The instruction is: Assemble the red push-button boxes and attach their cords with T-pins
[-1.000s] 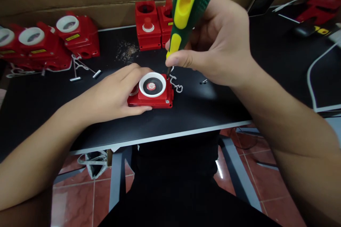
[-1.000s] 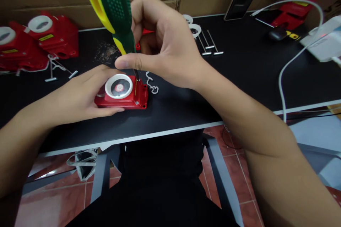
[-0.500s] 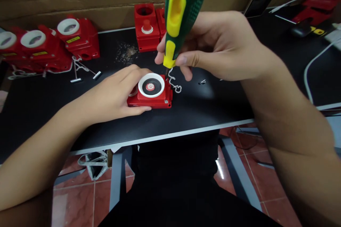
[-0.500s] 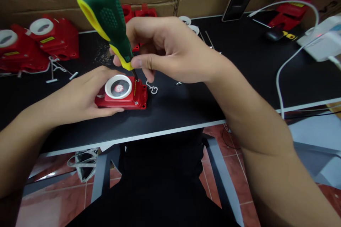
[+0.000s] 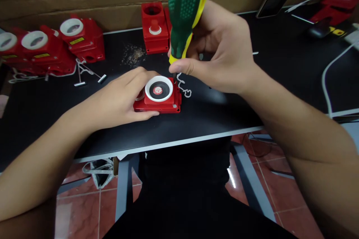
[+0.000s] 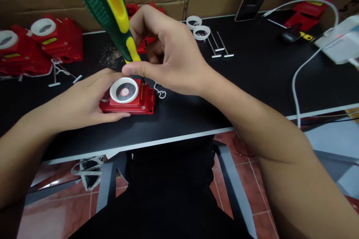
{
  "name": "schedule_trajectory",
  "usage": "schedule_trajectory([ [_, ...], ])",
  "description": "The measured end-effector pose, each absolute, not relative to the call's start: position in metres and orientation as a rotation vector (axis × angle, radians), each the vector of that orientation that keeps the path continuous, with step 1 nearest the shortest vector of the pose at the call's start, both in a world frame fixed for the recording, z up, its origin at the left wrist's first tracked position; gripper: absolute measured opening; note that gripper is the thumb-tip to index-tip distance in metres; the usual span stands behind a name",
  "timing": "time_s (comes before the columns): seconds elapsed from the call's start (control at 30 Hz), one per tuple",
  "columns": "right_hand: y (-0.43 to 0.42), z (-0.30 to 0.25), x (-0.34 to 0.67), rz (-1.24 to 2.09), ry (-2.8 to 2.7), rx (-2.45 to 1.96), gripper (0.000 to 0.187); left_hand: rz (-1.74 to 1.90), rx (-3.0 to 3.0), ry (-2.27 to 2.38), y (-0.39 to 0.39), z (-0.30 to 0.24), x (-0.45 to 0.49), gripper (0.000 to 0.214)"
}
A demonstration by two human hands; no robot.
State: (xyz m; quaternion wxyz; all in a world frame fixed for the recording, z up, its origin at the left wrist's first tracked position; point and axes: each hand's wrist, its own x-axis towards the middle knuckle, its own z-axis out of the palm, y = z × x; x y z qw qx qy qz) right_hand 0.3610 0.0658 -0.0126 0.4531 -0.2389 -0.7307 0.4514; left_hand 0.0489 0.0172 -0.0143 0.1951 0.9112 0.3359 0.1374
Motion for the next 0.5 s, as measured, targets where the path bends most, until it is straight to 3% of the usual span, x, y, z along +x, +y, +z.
schedule_trajectory([
  [0.1, 0.066, -0.014, 0.361, 0.865, -1.867, -0.559, 0.062, 0.388, 2.56, 0.933, 0.017, -0.015, 0.049, 0.067],
  [0.3, 0.065, 0.008, 0.377, 1.028, -1.942, -0.443, 0.022, 0.397, 2.583, 0.943, 0.017, -0.017, 0.048, 0.069],
  [0.5, 0.064, 0.013, 0.378, 1.074, -1.993, -0.43, 0.013, 0.395, 2.587, 0.923, 0.017, -0.016, 0.045, 0.068],
])
